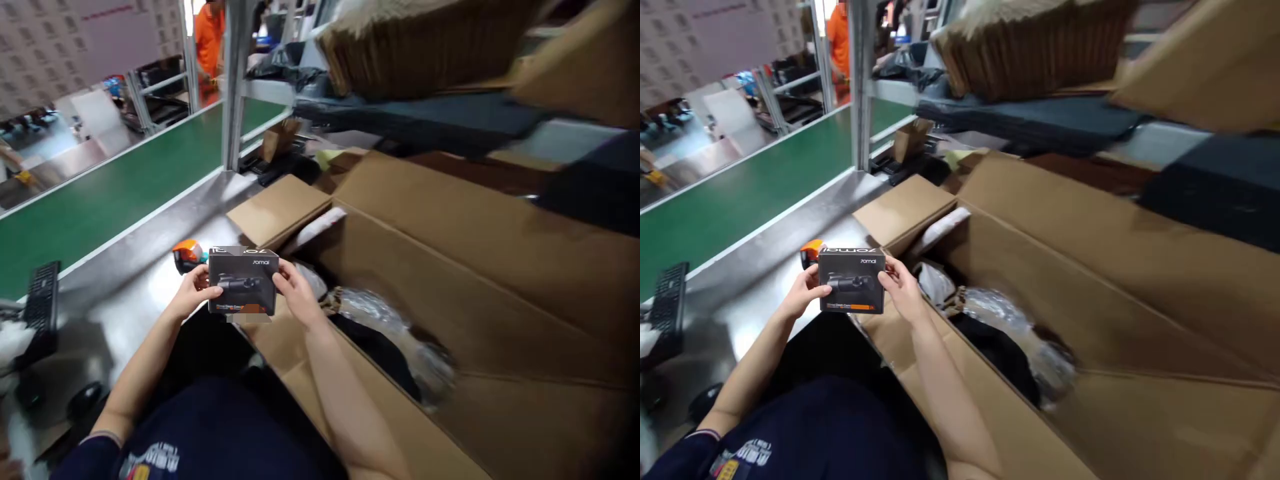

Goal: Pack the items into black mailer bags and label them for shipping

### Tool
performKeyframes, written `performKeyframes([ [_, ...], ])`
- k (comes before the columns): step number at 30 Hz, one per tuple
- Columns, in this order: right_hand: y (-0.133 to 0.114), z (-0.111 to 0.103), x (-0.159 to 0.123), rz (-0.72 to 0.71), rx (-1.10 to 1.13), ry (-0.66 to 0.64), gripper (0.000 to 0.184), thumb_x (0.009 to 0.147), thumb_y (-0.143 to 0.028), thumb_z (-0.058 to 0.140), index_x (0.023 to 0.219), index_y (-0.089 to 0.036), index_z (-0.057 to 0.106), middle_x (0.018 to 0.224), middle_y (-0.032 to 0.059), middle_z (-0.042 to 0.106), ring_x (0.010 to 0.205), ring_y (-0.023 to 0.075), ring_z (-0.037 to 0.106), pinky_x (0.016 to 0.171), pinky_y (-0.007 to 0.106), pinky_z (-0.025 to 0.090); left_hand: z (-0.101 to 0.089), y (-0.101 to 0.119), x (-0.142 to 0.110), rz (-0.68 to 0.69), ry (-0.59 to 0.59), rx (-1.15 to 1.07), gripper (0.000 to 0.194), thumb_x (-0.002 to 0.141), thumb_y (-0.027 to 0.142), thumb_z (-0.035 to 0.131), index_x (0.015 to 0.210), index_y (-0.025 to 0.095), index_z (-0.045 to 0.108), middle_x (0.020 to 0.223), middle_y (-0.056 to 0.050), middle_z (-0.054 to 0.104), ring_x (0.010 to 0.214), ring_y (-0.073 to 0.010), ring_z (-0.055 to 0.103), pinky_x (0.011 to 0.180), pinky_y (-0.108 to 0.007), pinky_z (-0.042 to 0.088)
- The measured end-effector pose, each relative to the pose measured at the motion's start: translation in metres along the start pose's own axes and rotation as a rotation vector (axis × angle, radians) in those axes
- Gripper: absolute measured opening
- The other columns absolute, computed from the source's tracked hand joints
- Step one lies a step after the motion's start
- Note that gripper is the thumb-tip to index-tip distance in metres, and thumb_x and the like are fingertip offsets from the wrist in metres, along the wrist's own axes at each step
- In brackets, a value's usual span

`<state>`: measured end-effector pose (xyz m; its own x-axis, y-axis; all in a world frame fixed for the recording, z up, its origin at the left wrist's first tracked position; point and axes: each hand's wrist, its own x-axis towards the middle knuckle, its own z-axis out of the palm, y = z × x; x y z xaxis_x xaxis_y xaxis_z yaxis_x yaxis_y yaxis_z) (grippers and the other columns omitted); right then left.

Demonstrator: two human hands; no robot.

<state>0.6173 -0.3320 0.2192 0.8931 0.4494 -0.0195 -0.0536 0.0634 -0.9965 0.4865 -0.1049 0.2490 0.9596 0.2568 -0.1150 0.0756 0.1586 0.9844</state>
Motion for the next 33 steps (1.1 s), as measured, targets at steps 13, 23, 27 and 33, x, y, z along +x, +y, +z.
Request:
performKeyframes([
  [13, -0.009, 0.34, -0.096, 0.377, 0.308, -0.437, 0.072, 0.073, -0.085, 0.068, 0.12, -0.03, 0.068, 0.111, 0.0098, 0.08, 0.109, 0.0326, 0.076, 0.083, 0.045, 0.067, -0.238, -0.046, -0.199, 0.37, 0.644, 0.617, 0.018, 0.076, 0.052, 0.084, 0.087, 0.038, 0.081, 0.105, -0.011, 0.08, 0.119, -0.0355, 0.069, 0.125, -0.067, 0.036],
  [23, -0.001, 0.392, -0.075, 0.367, 0.21, -0.65, 0.059, 0.07, -0.055, 0.08, 0.119, -0.025, 0.068, 0.101, 0.0071, 0.081, 0.09, 0.0287, 0.079, 0.073, 0.041, 0.068, -0.256, -0.084, -0.237, 0.135, 1.079, 0.633, 0.023, 0.071, 0.051, 0.087, 0.075, 0.033, 0.073, 0.09, -0.012, 0.068, 0.109, -0.0359, 0.064, 0.128, -0.073, 0.022],
  [27, 0.001, 0.39, -0.063, 0.317, 0.213, -0.77, 0.069, 0.074, -0.07, 0.077, 0.128, -0.028, 0.065, 0.114, 0.0089, 0.08, 0.092, 0.0274, 0.078, 0.076, 0.042, 0.068, -0.251, -0.048, -0.234, 0.268, 1.276, 0.374, 0.05, 0.065, 0.057, 0.091, 0.1, 0.026, 0.074, 0.111, -0.012, 0.073, 0.118, -0.0337, 0.065, 0.117, -0.056, 0.045],
  [33, 0.005, 0.386, -0.047, -0.134, 0.01, -0.588, 0.059, 0.078, -0.058, 0.085, 0.126, -0.028, 0.069, 0.126, 0.0116, 0.074, 0.115, 0.0279, 0.071, 0.099, 0.047, 0.062, -0.242, -0.006, -0.223, 0.19, 1.241, -0.485, 0.055, 0.062, 0.058, 0.092, 0.094, 0.018, 0.072, 0.084, -0.001, 0.075, 0.076, -0.0164, 0.069, 0.076, -0.029, 0.056],
])
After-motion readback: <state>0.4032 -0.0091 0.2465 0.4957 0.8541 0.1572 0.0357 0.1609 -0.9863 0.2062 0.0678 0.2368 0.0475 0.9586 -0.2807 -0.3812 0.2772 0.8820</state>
